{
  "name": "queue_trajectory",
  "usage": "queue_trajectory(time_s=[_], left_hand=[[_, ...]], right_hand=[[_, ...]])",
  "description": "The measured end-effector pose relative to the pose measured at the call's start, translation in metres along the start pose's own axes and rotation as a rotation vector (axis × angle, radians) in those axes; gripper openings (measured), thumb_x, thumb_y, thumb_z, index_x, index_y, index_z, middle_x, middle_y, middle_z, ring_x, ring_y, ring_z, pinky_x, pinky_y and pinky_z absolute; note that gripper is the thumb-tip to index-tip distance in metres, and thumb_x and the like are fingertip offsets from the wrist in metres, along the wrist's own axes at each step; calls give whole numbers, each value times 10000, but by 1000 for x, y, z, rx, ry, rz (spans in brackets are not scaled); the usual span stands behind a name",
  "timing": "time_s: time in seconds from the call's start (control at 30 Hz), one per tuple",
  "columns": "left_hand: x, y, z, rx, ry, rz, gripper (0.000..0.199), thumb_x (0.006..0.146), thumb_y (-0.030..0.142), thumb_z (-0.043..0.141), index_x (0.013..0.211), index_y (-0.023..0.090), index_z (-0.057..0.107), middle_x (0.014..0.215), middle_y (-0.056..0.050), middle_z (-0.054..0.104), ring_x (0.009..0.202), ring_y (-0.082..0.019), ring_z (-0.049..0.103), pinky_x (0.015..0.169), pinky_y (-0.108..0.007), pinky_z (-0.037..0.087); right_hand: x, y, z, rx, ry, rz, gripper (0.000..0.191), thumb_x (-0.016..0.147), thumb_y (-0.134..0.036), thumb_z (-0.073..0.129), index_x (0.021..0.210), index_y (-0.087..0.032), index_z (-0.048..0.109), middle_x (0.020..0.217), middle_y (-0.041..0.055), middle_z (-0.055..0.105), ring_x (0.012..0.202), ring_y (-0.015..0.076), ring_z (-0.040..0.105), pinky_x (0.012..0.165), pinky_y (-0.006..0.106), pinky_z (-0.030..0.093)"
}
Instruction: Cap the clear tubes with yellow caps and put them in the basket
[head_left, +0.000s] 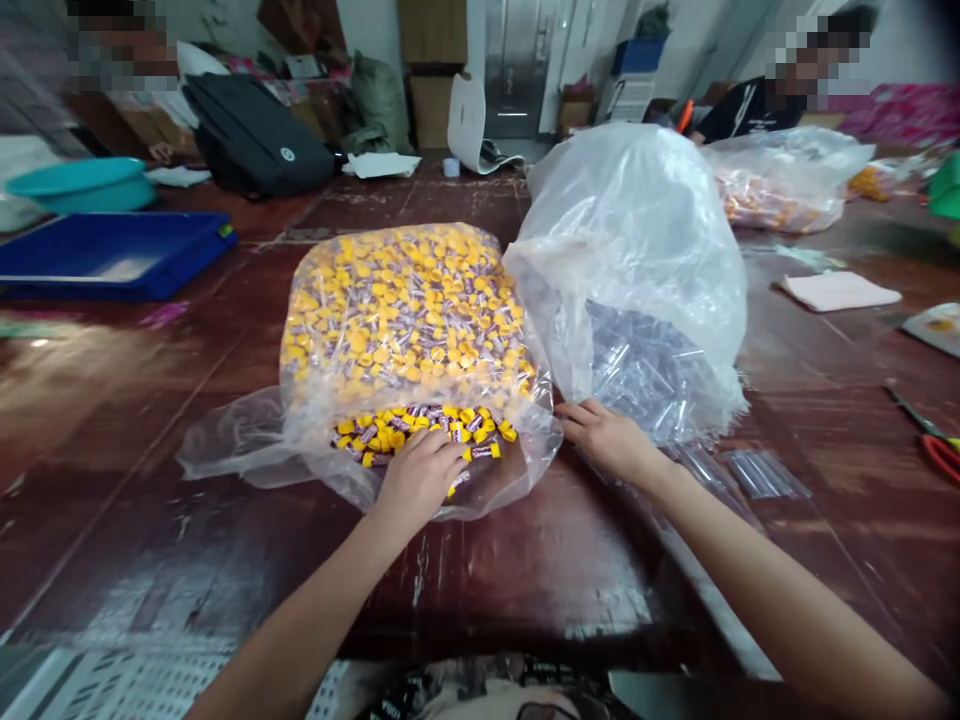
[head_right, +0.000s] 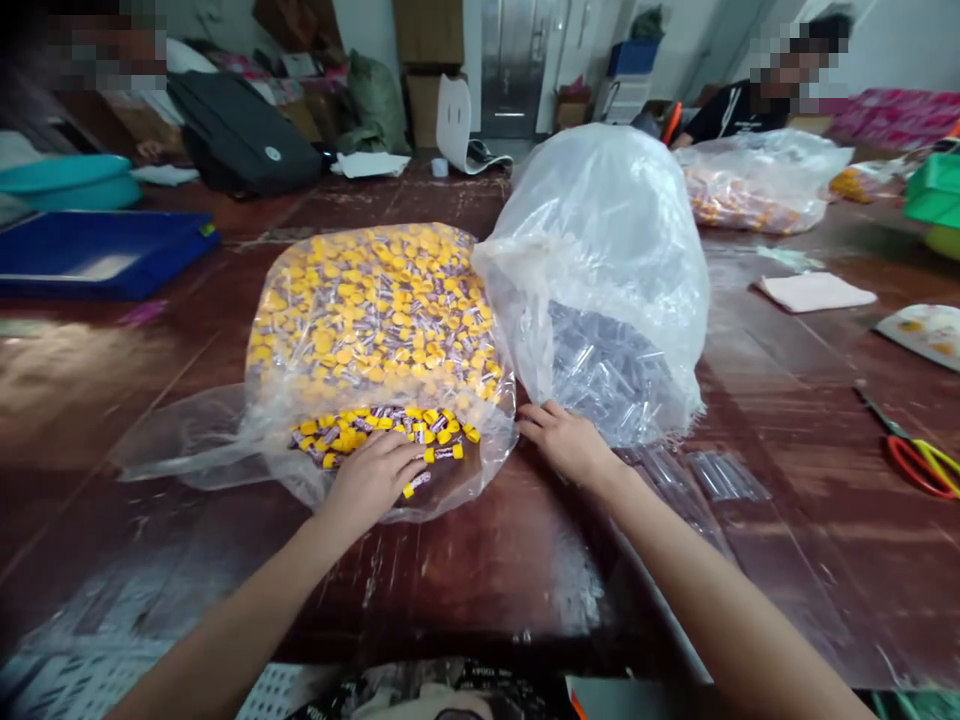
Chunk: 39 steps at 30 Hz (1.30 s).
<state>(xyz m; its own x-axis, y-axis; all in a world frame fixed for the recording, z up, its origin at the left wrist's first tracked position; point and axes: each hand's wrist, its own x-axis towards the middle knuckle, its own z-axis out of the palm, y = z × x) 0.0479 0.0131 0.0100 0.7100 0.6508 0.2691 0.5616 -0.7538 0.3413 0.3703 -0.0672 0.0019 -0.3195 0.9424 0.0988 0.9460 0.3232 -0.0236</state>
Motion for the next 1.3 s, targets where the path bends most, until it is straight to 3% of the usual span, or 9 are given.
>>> queue_trajectory(time_s=[0.2, 0.27, 0.4, 0.5, 0.6, 0.7, 0.9, 1.03, 1.3], left_hand=[[-35, 19, 13, -57, -34, -215, 189, 872, 310, 676, 1033, 213, 690, 989, -70, 692, 992, -260, 615, 904, -432, 515], [-45, 22, 16, -125, -39, -283, 184, 880, 260, 655, 1057, 221, 687, 1006, -63, 707, 995, -251, 638, 906, -426, 526], [-48, 26, 5, -473, 57, -502, 231, 866, 327, 675, 1081, 243, 657, 1031, -36, 740, 954, -213, 700, 850, -359, 571], [-45, 31, -8, -780, 82, -524, 211, 850, 376, 694, 1015, 245, 683, 1009, -20, 759, 923, -192, 718, 848, -330, 581], [-44, 30, -16, -842, 150, -503, 204, 845, 362, 704, 1018, 257, 727, 1032, -20, 760, 948, -185, 712, 917, -344, 566], [-47, 25, -19, -799, 254, -531, 197, 846, 348, 705, 1021, 267, 750, 1044, -20, 756, 965, -182, 704, 959, -355, 552], [-50, 24, -15, -907, 318, -626, 297, 822, 351, 737, 1100, 248, 720, 1082, -30, 751, 975, -180, 705, 942, -340, 567], [-46, 30, -11, -1016, 408, -678, 318, 824, 367, 735, 1109, 228, 717, 1092, -47, 753, 969, -200, 716, 874, -345, 607], [-50, 47, -11, -742, 364, -498, 374, 965, 322, 532, 1332, 306, 600, 1394, 0, 597, 1321, -180, 532, 1165, -376, 411]], right_hand=[[0, 3, -5, -18, -16, -15, 196, 1003, -289, 489, 1056, -258, 676, 1005, 60, 726, 959, 250, 593, 760, 359, 502], [-6, -3, -15, -19, 62, 21, 197, 1002, -299, 492, 1077, -226, 659, 1001, 74, 718, 937, 248, 599, 761, 360, 501], [-14, -45, -51, 149, 380, 99, 261, 990, -335, 523, 1182, -168, 581, 1096, 110, 685, 964, 245, 604, 804, 379, 513], [-3, -86, -67, 320, 285, -43, 286, 1006, -335, 498, 1246, -192, 561, 1158, 93, 668, 1046, 222, 619, 818, 345, 535], [16, -109, -62, 306, 146, -48, 321, 1036, -368, 428, 1291, -234, 570, 1203, 62, 659, 972, 181, 663, 635, 270, 534], [30, -112, -51, 291, 102, -18, 346, 1042, -388, 404, 1318, -266, 572, 1207, 50, 647, 905, 163, 682, 545, 250, 515], [37, -119, -34, 452, 80, -46, 329, 1027, -359, 450, 1307, -256, 587, 1202, 69, 629, 992, 192, 664, 759, 325, 606], [40, -134, -21, 682, 169, -13, 334, 1017, -306, 481, 1334, -227, 548, 1192, 92, 618, 1077, 200, 632, 914, 382, 583], [43, -161, -13, 921, 370, 83, 310, 983, -225, 547, 1292, -237, 565, 1147, 88, 613, 1096, 195, 602, 949, 384, 555]])
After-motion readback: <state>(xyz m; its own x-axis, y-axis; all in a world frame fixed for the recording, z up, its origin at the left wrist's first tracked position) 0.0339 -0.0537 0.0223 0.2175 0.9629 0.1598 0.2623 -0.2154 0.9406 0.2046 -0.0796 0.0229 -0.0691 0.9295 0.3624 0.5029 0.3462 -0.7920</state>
